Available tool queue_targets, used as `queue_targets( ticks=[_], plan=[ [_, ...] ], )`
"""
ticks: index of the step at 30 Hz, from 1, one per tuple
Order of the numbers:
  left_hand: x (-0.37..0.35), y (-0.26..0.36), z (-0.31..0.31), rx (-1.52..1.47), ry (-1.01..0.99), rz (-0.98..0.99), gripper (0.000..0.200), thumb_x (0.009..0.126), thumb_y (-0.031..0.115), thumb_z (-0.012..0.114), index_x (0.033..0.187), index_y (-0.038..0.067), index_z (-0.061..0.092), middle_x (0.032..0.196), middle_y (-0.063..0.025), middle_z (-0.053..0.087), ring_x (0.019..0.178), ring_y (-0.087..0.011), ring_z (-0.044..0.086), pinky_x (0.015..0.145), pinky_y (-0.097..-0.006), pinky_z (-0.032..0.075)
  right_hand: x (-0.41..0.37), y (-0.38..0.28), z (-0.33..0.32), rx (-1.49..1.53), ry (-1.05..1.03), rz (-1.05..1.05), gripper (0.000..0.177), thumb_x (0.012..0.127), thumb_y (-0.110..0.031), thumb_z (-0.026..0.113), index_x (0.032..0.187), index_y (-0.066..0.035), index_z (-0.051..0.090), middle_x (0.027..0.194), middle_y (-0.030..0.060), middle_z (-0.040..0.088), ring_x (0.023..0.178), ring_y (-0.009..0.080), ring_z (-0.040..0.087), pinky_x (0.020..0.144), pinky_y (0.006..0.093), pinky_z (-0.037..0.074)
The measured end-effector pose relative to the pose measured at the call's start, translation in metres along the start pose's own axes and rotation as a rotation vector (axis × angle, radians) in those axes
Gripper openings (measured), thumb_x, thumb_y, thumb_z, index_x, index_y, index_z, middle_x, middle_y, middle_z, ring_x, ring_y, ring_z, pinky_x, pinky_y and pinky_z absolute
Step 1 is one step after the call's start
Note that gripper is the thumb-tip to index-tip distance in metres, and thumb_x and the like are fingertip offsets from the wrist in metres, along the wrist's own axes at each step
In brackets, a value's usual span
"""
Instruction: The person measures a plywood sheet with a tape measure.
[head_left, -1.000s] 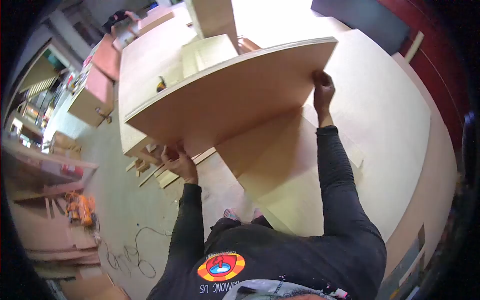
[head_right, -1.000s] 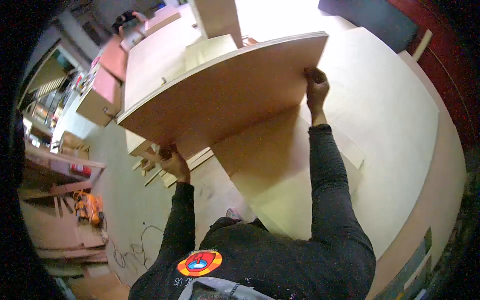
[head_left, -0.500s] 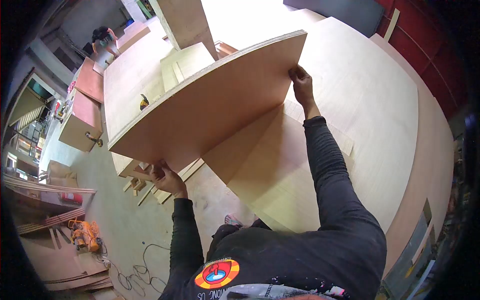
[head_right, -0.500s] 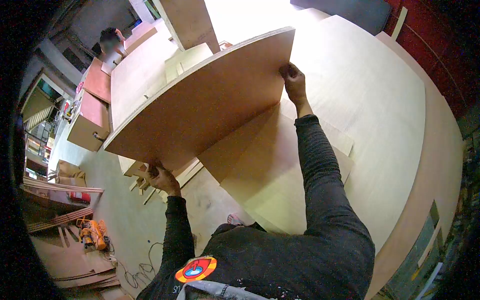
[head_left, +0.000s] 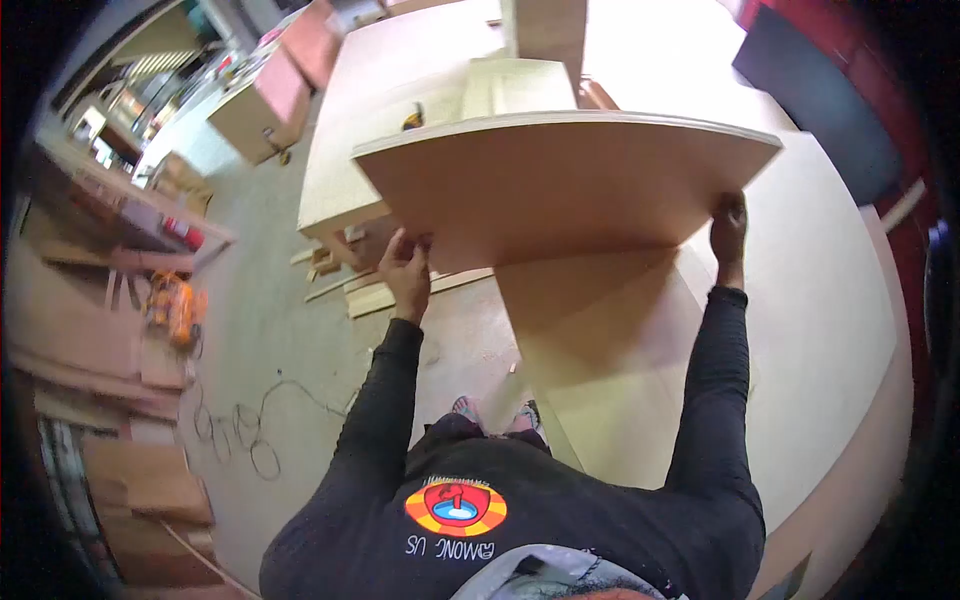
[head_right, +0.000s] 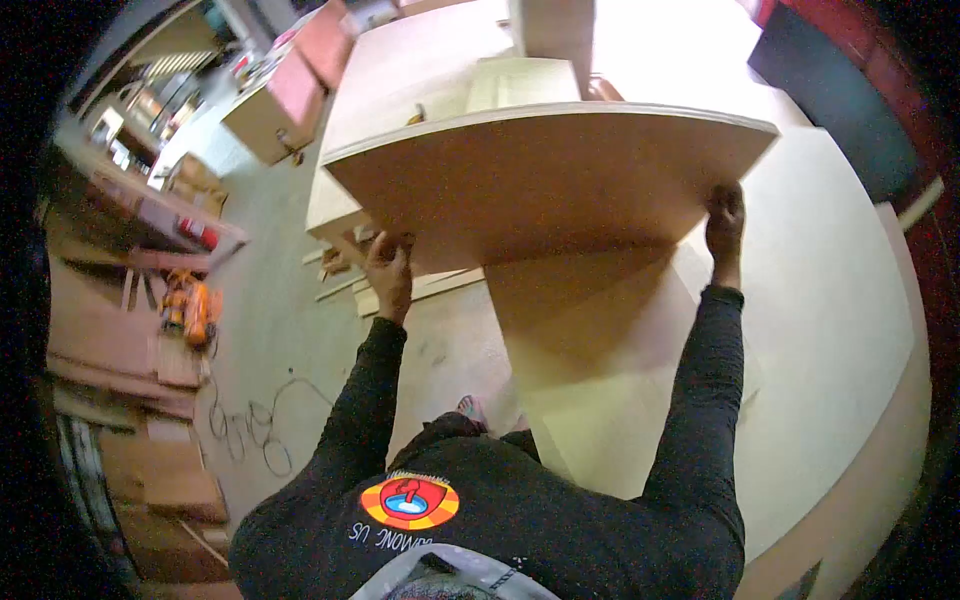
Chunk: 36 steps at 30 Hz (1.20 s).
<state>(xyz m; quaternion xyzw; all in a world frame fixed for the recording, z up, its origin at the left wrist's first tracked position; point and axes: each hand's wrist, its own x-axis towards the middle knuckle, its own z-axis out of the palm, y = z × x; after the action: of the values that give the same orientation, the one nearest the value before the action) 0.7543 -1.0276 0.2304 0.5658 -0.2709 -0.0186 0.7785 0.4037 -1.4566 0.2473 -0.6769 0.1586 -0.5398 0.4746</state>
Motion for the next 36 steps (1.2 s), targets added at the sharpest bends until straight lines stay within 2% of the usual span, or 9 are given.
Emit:
queue_targets(
  ticks=[7, 12, 17, 22, 25, 27, 32, 34, 36],
  plan=[
    [-0.003, -0.002, 0.008, 0.018, 0.01, -0.128, 0.022, 0.092, 0.006, 0.058, 0.111, -0.003, 0.062, 0.104, -0.0055, 0.067, 0.094, -0.0116, 0.06, 0.087, -0.0267, 0.048, 0.001, -0.01, 0.014, 0.033, 0.086, 0.068, 0.025, 0.098, -0.025, 0.053, 0.113, -0.006, 0.055, 0.095, 0.0, 0.056, 0.087, 0.0127, 0.05, 0.081, 0.0288, 0.042],
    [0.003, -0.002, 0.019, -0.016, 0.111, 0.019, 0.025, 0.092, 0.005, 0.058, 0.114, -0.004, 0.062, 0.101, -0.0043, 0.067, 0.089, -0.0088, 0.06, 0.079, -0.0243, 0.048, 0.02, 0.006, 0.005, 0.001, 0.065, 0.075, 0.041, 0.095, -0.037, 0.055, 0.116, -0.001, 0.053, 0.103, 0.0039, 0.06, 0.093, 0.0139, 0.052, 0.084, 0.0293, 0.043],
    [0.063, 0.081, 0.021, 0.213, 0.144, 0.29, 0.017, 0.09, 0.008, 0.061, 0.099, -0.003, 0.069, 0.083, -0.0023, 0.069, 0.075, -0.0082, 0.061, 0.069, -0.0242, 0.049, 0.063, -0.092, 0.027, -0.184, 0.05, 0.069, 0.048, 0.094, -0.036, 0.057, 0.116, 0.006, 0.053, 0.1, 0.0062, 0.061, 0.089, 0.0147, 0.055, 0.079, 0.0292, 0.047],
    [0.074, 0.126, 0.012, 0.276, -0.039, -0.072, 0.026, 0.087, 0.018, 0.07, 0.101, -0.004, 0.069, 0.088, -0.0056, 0.069, 0.074, -0.0082, 0.06, 0.067, -0.0216, 0.048, 0.036, -0.143, -0.001, -0.188, 0.17, 0.463, 0.042, 0.094, -0.033, 0.057, 0.109, 0.006, 0.058, 0.095, 0.008, 0.062, 0.081, 0.0143, 0.057, 0.07, 0.0295, 0.049],
    [0.046, 0.093, 0.008, 0.455, -0.275, -0.326, 0.023, 0.087, 0.017, 0.069, 0.094, -0.004, 0.071, 0.071, 0.0033, 0.063, 0.061, -0.002, 0.049, 0.055, -0.0201, 0.042, -0.052, -0.103, -0.068, -0.746, 0.195, 0.545, 0.046, 0.091, -0.036, 0.059, 0.094, 0.009, 0.062, 0.085, 0.0082, 0.064, 0.075, 0.0144, 0.057, 0.064, 0.0324, 0.047],
    [0.015, 0.037, 0.014, 0.36, -0.372, -0.207, 0.019, 0.086, 0.017, 0.071, 0.086, -0.002, 0.073, 0.066, 0.0062, 0.061, 0.057, -0.0029, 0.049, 0.051, -0.02, 0.039, -0.132, -0.144, -0.063, -0.692, 0.297, 0.751, 0.048, 0.089, -0.038, 0.061, 0.091, 0.01, 0.063, 0.08, 0.0089, 0.063, 0.072, 0.0161, 0.056, 0.064, 0.0342, 0.047],
    [-0.036, 0.014, 0.073, 0.65, -0.803, -0.354, 0.031, 0.081, 0.031, 0.072, 0.08, -0.001, 0.073, 0.055, -0.0013, 0.06, 0.049, -0.0073, 0.052, 0.048, -0.0253, 0.042, -0.31, -0.2, -0.099, -0.706, 0.565, 0.896, 0.046, 0.09, -0.035, 0.06, 0.094, 0.011, 0.064, 0.077, 0.0096, 0.063, 0.067, 0.0164, 0.054, 0.061, 0.0343, 0.046],
    [-0.046, 0.0, 0.095, 0.652, -0.913, -0.376, 0.034, 0.08, 0.034, 0.072, 0.079, -0.001, 0.073, 0.055, -0.0044, 0.061, 0.049, -0.0093, 0.054, 0.048, -0.0272, 0.043, -0.362, -0.219, -0.112, -0.951, 0.62, 1.207, 0.045, 0.092, -0.031, 0.058, 0.096, 0.014, 0.062, 0.081, 0.0108, 0.065, 0.068, 0.017, 0.057, 0.061, 0.0347, 0.047],
    [-0.048, -0.016, 0.113, 0.707, -1.053, -0.292, 0.036, 0.079, 0.037, 0.072, 0.079, 0.001, 0.073, 0.06, -0.0104, 0.066, 0.05, -0.0165, 0.06, 0.051, -0.0319, 0.047, -0.389, -0.235, -0.088, -0.853, 0.756, 1.156, 0.046, 0.091, -0.031, 0.058, 0.093, 0.015, 0.062, 0.079, 0.0126, 0.065, 0.068, 0.0172, 0.057, 0.062, 0.0349, 0.047]
  ],
)
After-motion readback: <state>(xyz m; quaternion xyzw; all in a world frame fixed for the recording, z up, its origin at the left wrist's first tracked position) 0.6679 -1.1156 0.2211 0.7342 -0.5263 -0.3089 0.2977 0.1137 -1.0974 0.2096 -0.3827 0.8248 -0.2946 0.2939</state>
